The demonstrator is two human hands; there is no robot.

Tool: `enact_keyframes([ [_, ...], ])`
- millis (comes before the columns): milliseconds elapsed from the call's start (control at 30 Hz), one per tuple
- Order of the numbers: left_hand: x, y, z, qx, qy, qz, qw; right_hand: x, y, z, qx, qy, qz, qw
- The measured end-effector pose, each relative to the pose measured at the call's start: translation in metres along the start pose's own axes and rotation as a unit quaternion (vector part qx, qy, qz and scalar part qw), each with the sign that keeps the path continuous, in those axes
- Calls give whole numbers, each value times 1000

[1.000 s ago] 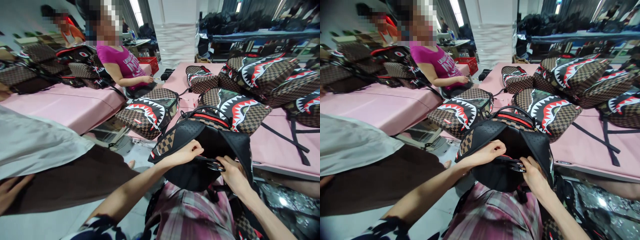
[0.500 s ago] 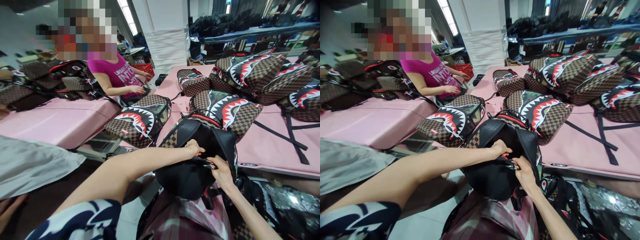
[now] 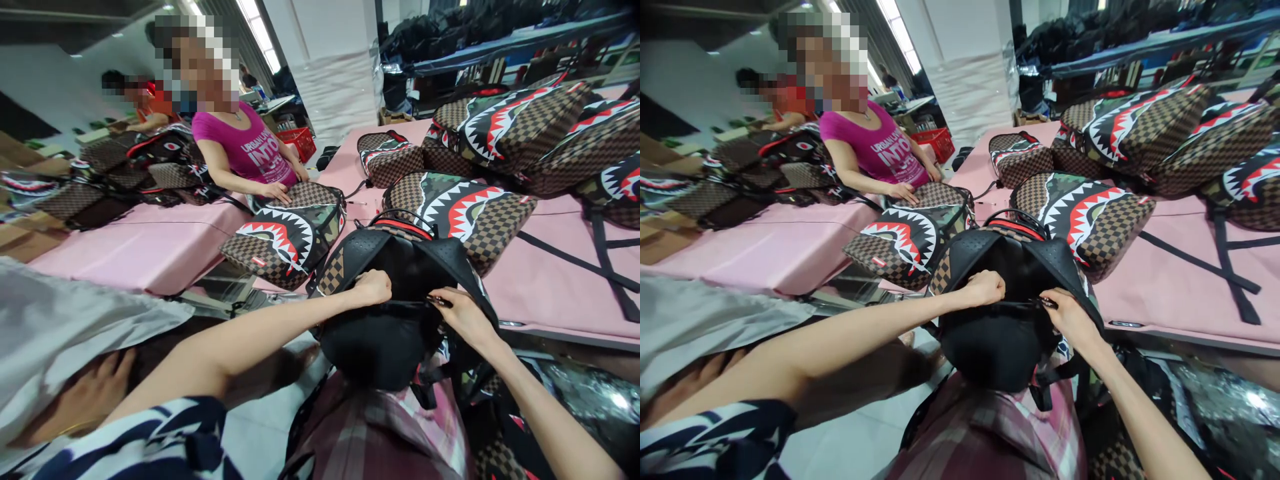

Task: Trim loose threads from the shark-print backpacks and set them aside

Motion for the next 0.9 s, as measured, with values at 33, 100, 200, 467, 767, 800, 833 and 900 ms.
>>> enact_keyframes([
  [33,-5,0,-3,20,-8,19,1000,-1,1,2,-3,-3,-3,1000],
  [100,-11,-1,-9,51,-17,46,997,-3,3,4,1,-4,-14,1000],
  [200,-12,-1,-15,72,-19,63,995,-5,8,2,18,15,-45,999],
  [467,-9,9,-14,69,-24,46,996,3,61,9,-160,-7,-250,955],
  [767,-15,33,-13,29,-31,-1,999,21,86,40,-219,3,-331,918],
  [800,-15,35,-14,29,-30,-5,999,24,88,42,-224,11,-346,911],
  [833,-15,35,-14,31,-29,-9,999,28,90,44,-229,21,-361,904],
  [900,-15,36,-15,35,-27,-15,999,34,96,48,-241,39,-387,889],
])
Point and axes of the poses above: each hand's wrist, its own z-axis towards the middle knuckle, its own x-axis out of the palm, y = z × x, the point moved 5 cm from there along z, towards the middle knuckle, and after that the axes turned 3 degrees about -x, right-handed, at the moved point
